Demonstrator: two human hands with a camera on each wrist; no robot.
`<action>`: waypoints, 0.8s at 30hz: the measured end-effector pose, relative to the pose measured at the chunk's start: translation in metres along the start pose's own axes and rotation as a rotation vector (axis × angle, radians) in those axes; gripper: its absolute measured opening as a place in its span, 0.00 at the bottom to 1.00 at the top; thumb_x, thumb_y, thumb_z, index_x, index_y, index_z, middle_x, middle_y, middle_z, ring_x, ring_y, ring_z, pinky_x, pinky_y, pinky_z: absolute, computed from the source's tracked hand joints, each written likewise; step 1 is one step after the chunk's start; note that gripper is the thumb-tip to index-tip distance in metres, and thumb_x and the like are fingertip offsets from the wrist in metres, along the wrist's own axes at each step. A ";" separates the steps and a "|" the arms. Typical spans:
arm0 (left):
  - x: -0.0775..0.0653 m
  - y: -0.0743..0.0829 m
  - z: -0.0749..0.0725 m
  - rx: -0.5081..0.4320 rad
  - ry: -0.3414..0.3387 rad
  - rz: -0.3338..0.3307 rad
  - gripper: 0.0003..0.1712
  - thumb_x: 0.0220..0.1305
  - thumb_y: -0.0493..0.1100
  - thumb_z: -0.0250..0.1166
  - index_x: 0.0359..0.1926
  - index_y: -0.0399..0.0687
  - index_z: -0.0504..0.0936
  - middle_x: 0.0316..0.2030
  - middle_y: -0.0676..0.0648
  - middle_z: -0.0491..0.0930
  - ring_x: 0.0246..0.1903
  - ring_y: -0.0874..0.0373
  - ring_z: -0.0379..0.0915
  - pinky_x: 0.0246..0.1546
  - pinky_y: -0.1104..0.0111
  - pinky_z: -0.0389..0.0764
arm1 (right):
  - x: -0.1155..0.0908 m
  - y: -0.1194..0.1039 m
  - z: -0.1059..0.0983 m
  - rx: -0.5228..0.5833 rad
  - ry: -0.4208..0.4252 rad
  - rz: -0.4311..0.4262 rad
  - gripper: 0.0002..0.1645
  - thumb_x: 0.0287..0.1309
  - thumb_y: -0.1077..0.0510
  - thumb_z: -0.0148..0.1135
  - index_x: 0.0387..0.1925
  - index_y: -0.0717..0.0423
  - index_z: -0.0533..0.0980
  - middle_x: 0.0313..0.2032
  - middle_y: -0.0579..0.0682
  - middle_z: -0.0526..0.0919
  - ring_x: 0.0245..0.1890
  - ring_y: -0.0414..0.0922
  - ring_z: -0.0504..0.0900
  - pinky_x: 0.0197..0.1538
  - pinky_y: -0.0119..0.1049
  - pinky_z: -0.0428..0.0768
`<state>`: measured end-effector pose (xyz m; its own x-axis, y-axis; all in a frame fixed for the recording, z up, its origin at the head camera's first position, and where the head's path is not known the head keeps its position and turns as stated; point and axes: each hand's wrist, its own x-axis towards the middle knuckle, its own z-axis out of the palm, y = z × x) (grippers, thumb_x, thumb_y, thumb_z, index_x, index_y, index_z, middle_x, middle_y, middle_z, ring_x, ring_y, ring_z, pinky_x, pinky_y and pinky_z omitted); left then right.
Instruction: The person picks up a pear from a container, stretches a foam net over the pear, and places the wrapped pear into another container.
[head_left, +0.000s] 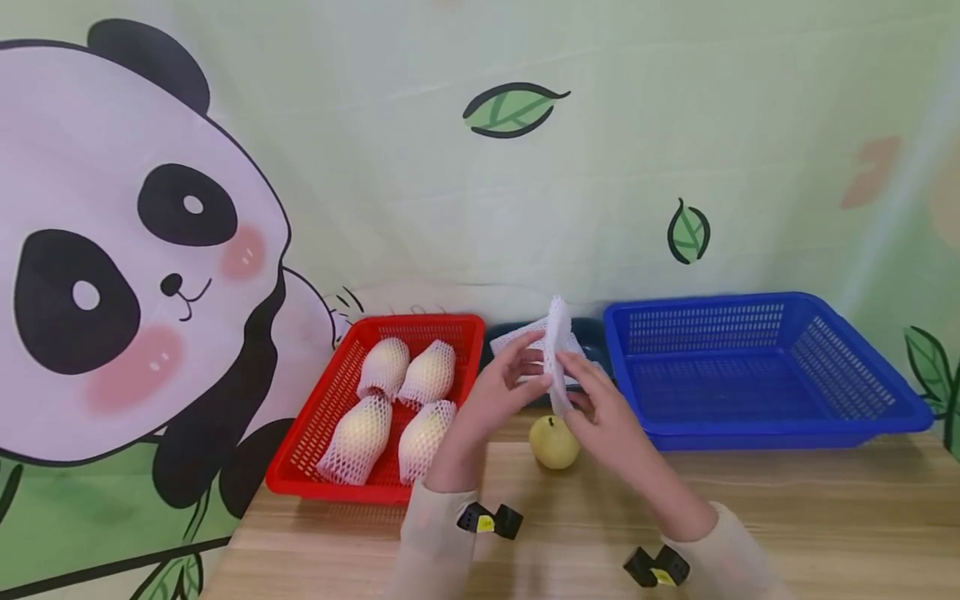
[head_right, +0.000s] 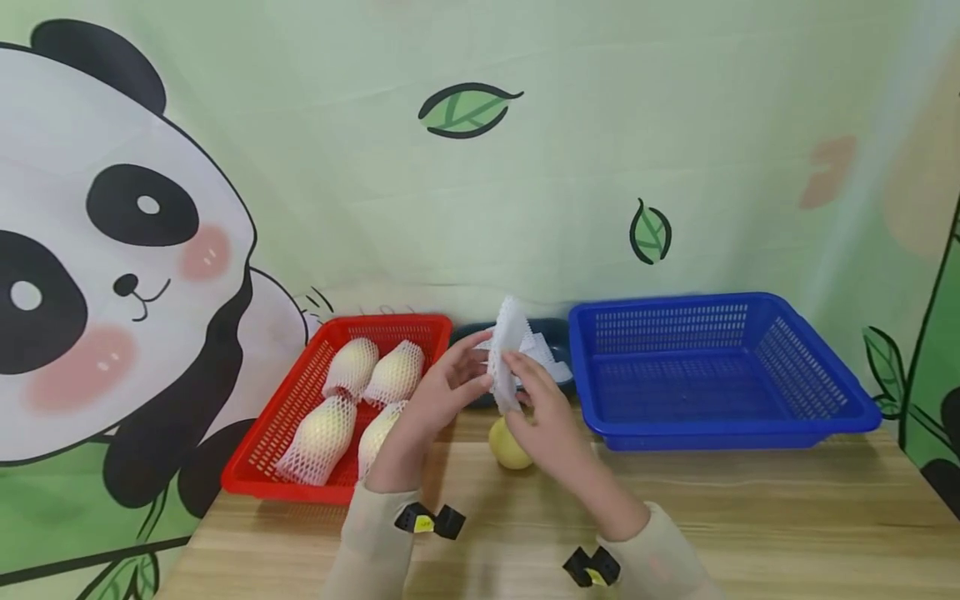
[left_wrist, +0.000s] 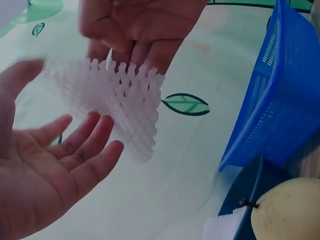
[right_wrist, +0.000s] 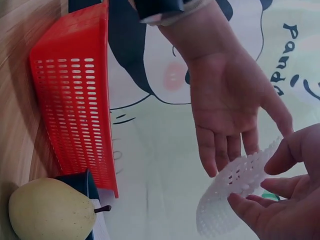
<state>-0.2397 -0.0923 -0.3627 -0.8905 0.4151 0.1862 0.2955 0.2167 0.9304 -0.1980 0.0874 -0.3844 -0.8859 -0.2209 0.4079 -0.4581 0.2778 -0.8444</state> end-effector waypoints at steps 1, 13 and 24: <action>-0.002 -0.001 -0.001 -0.002 -0.026 0.012 0.39 0.69 0.35 0.61 0.78 0.44 0.58 0.67 0.32 0.71 0.64 0.38 0.72 0.67 0.50 0.78 | 0.000 0.000 -0.001 0.025 -0.009 0.016 0.37 0.63 0.74 0.56 0.74 0.68 0.63 0.74 0.69 0.62 0.71 0.67 0.69 0.65 0.54 0.76; -0.009 -0.014 0.013 0.055 0.038 0.048 0.43 0.62 0.34 0.65 0.77 0.48 0.60 0.63 0.36 0.72 0.60 0.43 0.73 0.64 0.52 0.81 | 0.001 0.003 -0.001 0.045 -0.078 0.072 0.40 0.63 0.71 0.59 0.74 0.70 0.59 0.76 0.70 0.59 0.71 0.67 0.69 0.66 0.53 0.76; -0.008 -0.015 0.031 0.076 0.233 0.033 0.34 0.64 0.34 0.59 0.72 0.50 0.70 0.57 0.37 0.78 0.53 0.46 0.77 0.55 0.60 0.83 | 0.003 0.008 0.005 -0.028 0.022 0.073 0.34 0.64 0.69 0.60 0.71 0.68 0.67 0.70 0.67 0.71 0.66 0.64 0.76 0.62 0.52 0.82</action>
<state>-0.2269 -0.0718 -0.3881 -0.9331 0.2102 0.2918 0.3430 0.2762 0.8978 -0.2044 0.0843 -0.3917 -0.9182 -0.1784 0.3537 -0.3940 0.3188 -0.8620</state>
